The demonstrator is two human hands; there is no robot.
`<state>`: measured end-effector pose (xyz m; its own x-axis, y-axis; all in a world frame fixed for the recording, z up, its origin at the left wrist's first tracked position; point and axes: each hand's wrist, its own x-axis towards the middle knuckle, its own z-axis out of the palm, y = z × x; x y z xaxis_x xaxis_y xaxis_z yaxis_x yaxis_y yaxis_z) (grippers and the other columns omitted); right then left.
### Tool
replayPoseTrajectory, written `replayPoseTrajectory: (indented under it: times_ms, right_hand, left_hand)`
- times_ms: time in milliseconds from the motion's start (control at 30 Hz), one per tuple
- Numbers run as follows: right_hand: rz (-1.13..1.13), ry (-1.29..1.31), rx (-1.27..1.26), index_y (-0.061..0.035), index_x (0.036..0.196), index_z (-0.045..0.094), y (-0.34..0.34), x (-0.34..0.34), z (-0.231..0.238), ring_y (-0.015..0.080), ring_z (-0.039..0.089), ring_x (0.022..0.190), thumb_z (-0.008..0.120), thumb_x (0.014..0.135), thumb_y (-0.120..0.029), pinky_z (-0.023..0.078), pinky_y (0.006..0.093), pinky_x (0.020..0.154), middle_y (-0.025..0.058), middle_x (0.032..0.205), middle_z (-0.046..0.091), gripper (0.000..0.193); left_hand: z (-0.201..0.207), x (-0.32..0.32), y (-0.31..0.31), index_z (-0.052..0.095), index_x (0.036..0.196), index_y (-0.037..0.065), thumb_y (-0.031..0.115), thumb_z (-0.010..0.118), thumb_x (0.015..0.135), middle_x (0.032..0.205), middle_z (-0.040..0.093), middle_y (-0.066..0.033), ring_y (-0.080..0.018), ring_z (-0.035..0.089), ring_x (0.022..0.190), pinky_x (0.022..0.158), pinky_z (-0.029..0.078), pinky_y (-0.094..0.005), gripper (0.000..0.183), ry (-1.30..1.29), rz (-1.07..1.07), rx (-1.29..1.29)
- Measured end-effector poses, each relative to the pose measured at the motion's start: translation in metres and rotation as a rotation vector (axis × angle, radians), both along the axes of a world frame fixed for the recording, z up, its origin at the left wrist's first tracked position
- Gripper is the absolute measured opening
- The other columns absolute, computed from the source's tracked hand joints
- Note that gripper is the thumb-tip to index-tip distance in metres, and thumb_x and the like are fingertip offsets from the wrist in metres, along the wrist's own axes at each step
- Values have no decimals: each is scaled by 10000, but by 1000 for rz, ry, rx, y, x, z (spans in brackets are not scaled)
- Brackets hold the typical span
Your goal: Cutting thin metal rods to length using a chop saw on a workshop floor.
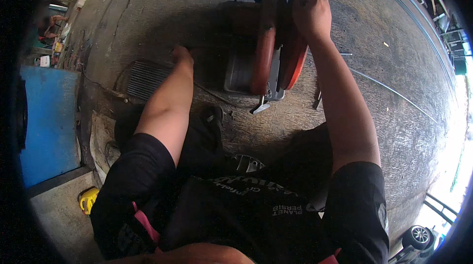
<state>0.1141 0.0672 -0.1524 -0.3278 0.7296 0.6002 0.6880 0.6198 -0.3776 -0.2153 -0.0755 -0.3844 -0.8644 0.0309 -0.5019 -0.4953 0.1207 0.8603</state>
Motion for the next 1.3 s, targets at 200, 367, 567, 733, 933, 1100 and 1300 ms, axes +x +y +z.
replayPoseTrajectory:
  times_ms: [200,367,567,733,933,1100,1300]
  right_hand:
    - [63,130,110,-66,952,623,-5,-27,37,354,572,903,556,774,-159,472,411,799,164,937,607,212]
    - [239,255,-70,-40,951,632,-62,-83,80,351,627,844,578,797,-179,498,385,734,194,883,641,214]
    - [564,499,-754,23,1014,614,-102,-155,58,160,589,711,570,885,-269,472,295,631,85,803,623,322]
    - [593,1134,-1248,-27,1092,535,-120,-203,83,226,577,671,554,901,-324,472,312,559,105,832,594,353]
    - [537,1622,-1510,-38,966,483,-125,-247,47,233,543,607,447,949,-322,463,338,546,114,772,568,287]
    - [603,1869,-1783,-4,1123,483,-112,-278,-38,332,573,943,362,959,-406,470,474,824,180,1042,575,450]
    - [164,-51,-1471,-29,1226,464,-165,-277,-175,326,535,1087,375,924,-492,367,476,958,199,1187,552,560]
  left_hand:
    - [135,-27,-27,467,1193,-72,252,418,920,1198,522,-218,-377,602,950,693,564,-459,427,86,229,308]
    - [189,-71,-30,401,1188,-96,188,368,954,1156,514,-229,-331,557,1018,781,564,-438,369,138,255,812]
    - [276,-35,1,380,1119,-105,206,339,964,1037,534,-245,-326,591,917,755,576,-420,350,191,203,1020]
    - [305,-4,-5,380,1138,8,238,353,970,1025,560,-179,-267,612,831,669,569,-371,285,212,-17,1063]
    - [291,-14,-9,355,1196,88,236,452,945,980,588,-155,-230,619,788,599,538,-313,308,361,-238,924]
    - [230,-16,22,249,1353,120,119,541,874,918,586,-138,-193,609,572,401,459,-276,560,337,-414,523]
    - [90,-69,-1,570,1110,46,92,605,772,1045,616,-211,-357,610,946,853,468,-400,344,620,-376,-17]
